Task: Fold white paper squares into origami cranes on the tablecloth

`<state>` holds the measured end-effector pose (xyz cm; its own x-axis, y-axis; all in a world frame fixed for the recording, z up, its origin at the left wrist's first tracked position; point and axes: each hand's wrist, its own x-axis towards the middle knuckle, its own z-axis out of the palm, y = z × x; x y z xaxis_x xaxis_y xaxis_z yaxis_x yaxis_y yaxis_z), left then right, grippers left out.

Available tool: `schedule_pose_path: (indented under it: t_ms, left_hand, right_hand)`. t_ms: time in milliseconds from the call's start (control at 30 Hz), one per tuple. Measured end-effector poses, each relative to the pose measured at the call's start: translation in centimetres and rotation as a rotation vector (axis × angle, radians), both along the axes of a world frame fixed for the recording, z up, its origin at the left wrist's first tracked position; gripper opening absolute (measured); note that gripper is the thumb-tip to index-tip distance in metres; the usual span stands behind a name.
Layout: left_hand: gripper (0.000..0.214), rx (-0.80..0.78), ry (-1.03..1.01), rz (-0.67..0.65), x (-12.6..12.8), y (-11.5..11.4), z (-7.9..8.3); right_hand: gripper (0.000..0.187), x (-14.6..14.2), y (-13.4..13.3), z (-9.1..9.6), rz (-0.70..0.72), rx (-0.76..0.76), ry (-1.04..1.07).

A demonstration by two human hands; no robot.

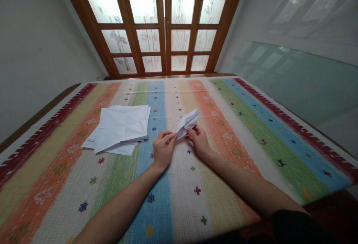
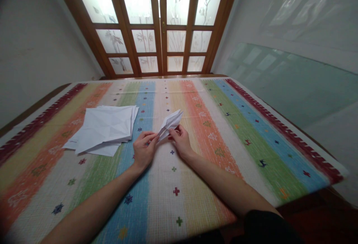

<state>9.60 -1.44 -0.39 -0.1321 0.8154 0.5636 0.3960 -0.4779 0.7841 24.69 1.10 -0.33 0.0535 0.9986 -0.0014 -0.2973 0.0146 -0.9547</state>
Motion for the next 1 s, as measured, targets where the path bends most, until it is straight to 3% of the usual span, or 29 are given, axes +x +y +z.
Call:
schedule_pose_path:
  t_ms: [200, 367, 500, 733, 1000]
  left_hand:
    - [0.010, -0.082, 0.066, -0.078, 0.1, 0.0, 0.0]
    - [0.022, -0.244, 0.068, -0.067, 0.4, 0.0, 0.6]
    - [0.015, -0.271, 0.026, -0.075, 0.4, -0.1, 0.9]
    - [0.023, -0.359, -0.154, -0.031, 0.3, 0.1, 1.4]
    - [0.039, -0.480, -0.423, -0.129, 0.1, 0.7, 1.8]
  right_hand:
    - [0.025, 0.3, 0.0, 0.2, -0.044, -0.005, -0.053]
    - [0.019, 0.2, -0.2, 0.3, 0.078, 0.031, -0.110]
    - [0.016, 0.0, -0.4, 0.5, 0.142, 0.077, -0.146]
    - [0.032, -0.2, -0.5, 0.3, 0.082, 0.021, -0.121]
    - [0.036, 0.2, -0.1, 0.8, 0.120, -0.085, 0.089]
